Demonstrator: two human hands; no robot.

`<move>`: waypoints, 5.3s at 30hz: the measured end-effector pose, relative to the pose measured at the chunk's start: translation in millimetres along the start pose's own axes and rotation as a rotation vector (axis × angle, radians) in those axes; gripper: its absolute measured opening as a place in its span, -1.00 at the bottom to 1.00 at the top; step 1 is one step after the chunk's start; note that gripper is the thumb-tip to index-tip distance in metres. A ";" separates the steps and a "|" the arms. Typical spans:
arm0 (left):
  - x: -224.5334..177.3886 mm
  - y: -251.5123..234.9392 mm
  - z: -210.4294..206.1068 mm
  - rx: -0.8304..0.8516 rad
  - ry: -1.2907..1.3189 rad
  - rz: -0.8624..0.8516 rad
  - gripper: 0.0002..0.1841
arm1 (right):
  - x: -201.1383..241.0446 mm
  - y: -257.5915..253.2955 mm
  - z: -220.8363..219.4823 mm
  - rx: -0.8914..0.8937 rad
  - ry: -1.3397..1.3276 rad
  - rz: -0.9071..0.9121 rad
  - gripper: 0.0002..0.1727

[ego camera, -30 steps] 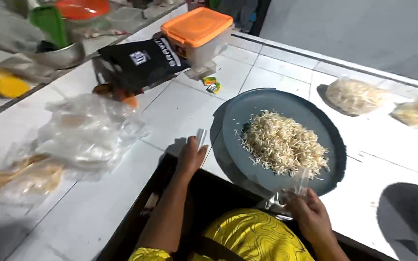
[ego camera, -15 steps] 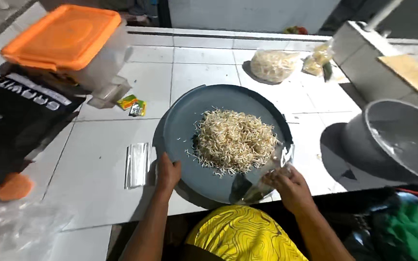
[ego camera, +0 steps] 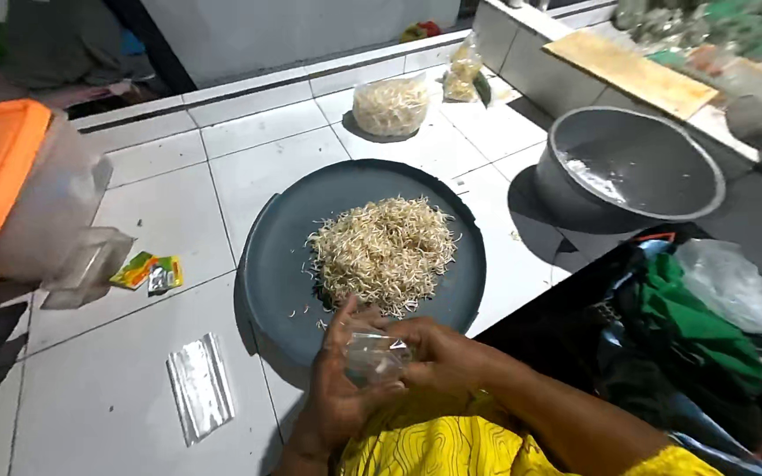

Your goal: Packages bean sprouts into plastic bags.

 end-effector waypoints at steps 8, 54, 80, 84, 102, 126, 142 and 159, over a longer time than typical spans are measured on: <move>11.9 -13.3 -14.7 0.164 -0.181 0.003 -0.87 | -11.4 29.0 35.9 -0.270 -0.301 0.076 -0.39; 16.1 -7.2 89.1 -0.325 -0.020 0.239 -0.82 | -23.5 36.0 83.8 -0.905 0.779 -0.188 -0.54; 20.2 -20.2 -27.6 0.203 0.075 0.024 -0.76 | -29.2 -5.0 17.0 -0.109 0.811 -0.638 -0.65; 11.8 -16.4 -40.9 0.338 -0.171 -0.003 -0.70 | -38.4 -15.2 21.1 -0.200 0.779 -0.790 -0.11; -25.3 9.8 133.8 -0.506 -1.013 0.137 -0.55 | -116.0 -84.8 182.8 -0.387 0.972 -0.440 -0.14; 60.6 16.7 209.6 -1.022 -0.718 0.669 -0.43 | -121.4 13.2 179.9 -0.713 0.733 -0.522 -0.13; 114.5 -146.5 95.6 -0.065 -0.638 0.670 -0.22 | -109.5 -9.7 79.8 -0.837 -0.303 -0.641 0.10; 69.5 -157.1 80.7 -0.117 -0.111 0.401 -0.24 | -52.6 -94.8 140.4 -0.438 -0.076 -0.234 -0.09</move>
Point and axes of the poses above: each hand's wrist, its own y-axis away from the middle knuckle, its own z-axis out of the back of the hand, x = y × z, the point moved 3 cm from there along -y, towards the middle knuckle, and after that the axes turned 1 degree about -y, right-handed, at the moved point
